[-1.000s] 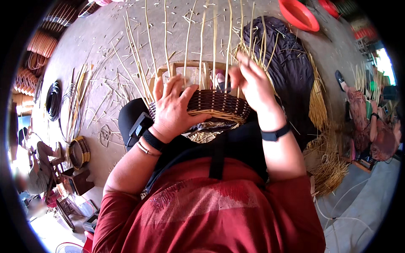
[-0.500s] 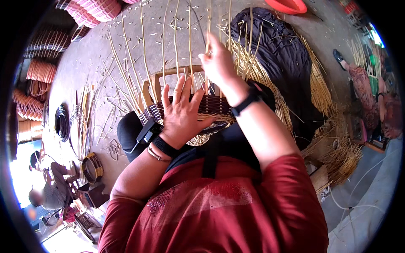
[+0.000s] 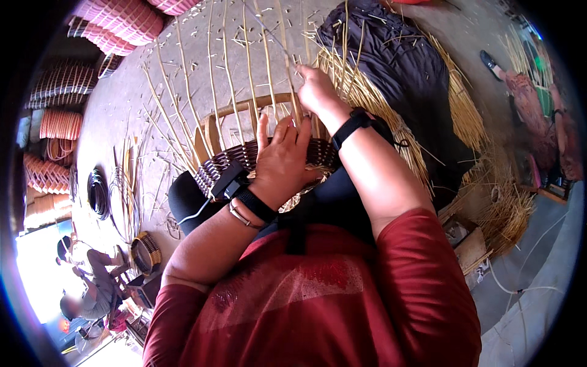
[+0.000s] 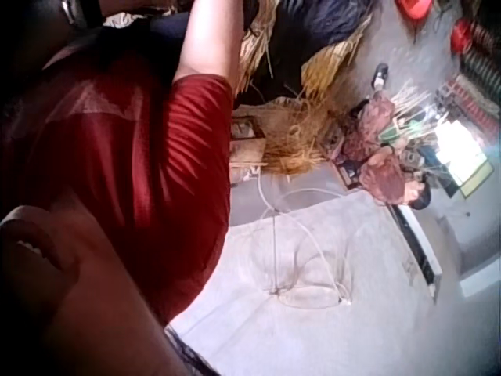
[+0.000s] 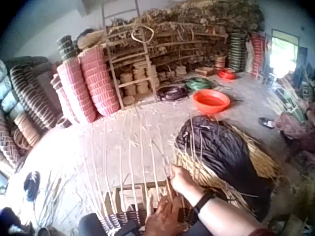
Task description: The person weaves a basket by hand, threading flexible strips through vertical spokes and tightening the weave with their fingers.
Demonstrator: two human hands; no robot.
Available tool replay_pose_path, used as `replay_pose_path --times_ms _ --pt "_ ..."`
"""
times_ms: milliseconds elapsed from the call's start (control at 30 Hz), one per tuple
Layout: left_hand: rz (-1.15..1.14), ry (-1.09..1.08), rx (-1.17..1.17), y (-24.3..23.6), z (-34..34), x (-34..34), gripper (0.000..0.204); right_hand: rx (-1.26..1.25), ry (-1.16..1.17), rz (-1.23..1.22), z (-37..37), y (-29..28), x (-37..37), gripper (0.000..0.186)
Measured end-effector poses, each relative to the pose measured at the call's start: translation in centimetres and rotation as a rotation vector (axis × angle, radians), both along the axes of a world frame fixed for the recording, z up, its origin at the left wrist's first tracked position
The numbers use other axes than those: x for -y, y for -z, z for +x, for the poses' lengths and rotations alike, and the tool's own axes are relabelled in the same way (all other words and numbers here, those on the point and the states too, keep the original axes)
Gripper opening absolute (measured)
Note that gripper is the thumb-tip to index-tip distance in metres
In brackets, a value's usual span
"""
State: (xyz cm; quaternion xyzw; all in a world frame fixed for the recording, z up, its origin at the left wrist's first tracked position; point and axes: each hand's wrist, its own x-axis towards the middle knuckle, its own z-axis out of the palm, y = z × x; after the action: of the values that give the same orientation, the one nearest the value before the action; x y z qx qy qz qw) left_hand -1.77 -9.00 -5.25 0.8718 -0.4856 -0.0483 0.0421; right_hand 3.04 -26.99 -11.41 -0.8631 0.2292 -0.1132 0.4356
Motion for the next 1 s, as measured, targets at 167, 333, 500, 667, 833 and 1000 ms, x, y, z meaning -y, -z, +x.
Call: replay_pose_path --times_ms 167,333,500,667,833,1000 --pt "-0.001 0.091 0.026 0.8 0.0 -0.5 0.089 0.452 0.149 0.313 -5.7 -0.6 0.2 0.079" --pt "-0.027 0.150 0.058 0.6 0.9 -0.7 0.078 0.455 0.492 1.220 -13.2 -4.4 0.3 0.038" --pt "-0.298 0.020 0.092 -2.7 2.3 -3.7 0.072 0.660 -0.116 1.013 -11.7 -13.7 -4.0 0.033" --pt "-0.633 -0.088 -0.065 -4.2 3.8 -13.0 0.068 0.778 -0.504 1.071 -11.3 -15.6 -6.8 0.033" --pt "-0.584 -0.074 -0.281 1.6 2.6 -14.6 0.081 0.593 -0.288 1.441 -10.5 -7.9 -7.1 0.032" --pt "-0.734 -0.323 0.098 -1.8 5.2 -12.5 0.098 0.559 -0.241 1.263 -10.3 -9.7 -7.3 0.032"
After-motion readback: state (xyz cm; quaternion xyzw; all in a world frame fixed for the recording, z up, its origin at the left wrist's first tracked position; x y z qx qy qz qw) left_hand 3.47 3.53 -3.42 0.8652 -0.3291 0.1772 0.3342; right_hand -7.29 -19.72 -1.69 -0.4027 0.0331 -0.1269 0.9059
